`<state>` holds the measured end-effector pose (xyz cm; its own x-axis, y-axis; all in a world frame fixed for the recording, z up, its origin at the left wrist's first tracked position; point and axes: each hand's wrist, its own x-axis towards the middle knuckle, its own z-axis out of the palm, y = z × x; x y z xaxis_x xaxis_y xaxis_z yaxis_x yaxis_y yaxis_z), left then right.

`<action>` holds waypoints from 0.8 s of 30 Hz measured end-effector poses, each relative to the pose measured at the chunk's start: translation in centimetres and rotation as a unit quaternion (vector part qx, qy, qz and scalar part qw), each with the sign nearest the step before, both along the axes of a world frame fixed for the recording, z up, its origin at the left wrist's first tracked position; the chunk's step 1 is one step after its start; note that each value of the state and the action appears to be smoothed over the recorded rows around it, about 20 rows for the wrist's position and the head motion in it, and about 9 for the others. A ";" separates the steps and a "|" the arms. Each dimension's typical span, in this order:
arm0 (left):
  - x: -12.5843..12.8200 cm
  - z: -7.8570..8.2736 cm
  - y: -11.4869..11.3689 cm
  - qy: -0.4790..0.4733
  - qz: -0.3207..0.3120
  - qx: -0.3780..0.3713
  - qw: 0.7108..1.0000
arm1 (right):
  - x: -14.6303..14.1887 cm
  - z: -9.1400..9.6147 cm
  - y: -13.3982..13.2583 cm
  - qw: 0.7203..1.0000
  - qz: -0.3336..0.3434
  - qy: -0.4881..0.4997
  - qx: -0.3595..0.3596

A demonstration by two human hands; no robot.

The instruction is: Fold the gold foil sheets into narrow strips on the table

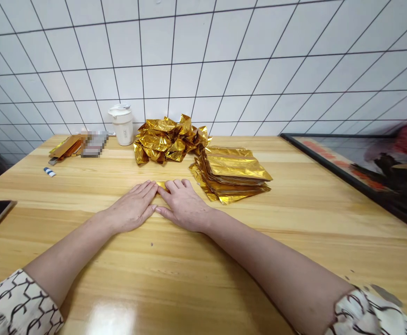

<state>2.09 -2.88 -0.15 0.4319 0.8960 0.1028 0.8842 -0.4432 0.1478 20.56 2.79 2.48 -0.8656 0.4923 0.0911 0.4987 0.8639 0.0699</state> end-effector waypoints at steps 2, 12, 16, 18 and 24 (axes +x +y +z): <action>-0.1 0.0 0.0 0.011 0.004 -0.009 1.000 | 0.0 0.1 0.0 1.000 -0.009 -0.003 -0.001; -0.1 -0.1 -0.1 0.041 0.032 0.011 0.999 | 0.2 0.3 -0.2 0.997 -0.070 -0.017 0.020; -0.1 -0.3 -0.1 0.043 0.047 0.044 0.997 | 0.4 0.2 -0.2 0.996 -0.089 -0.014 0.029; -0.1 -0.3 -0.1 0.049 0.050 0.057 0.996 | 0.4 0.2 -0.2 0.995 -0.093 -0.011 0.031; 0.1 0.0 -0.2 0.083 0.050 0.082 0.992 | 0.7 0.0 -0.2 0.995 -0.091 -0.003 0.044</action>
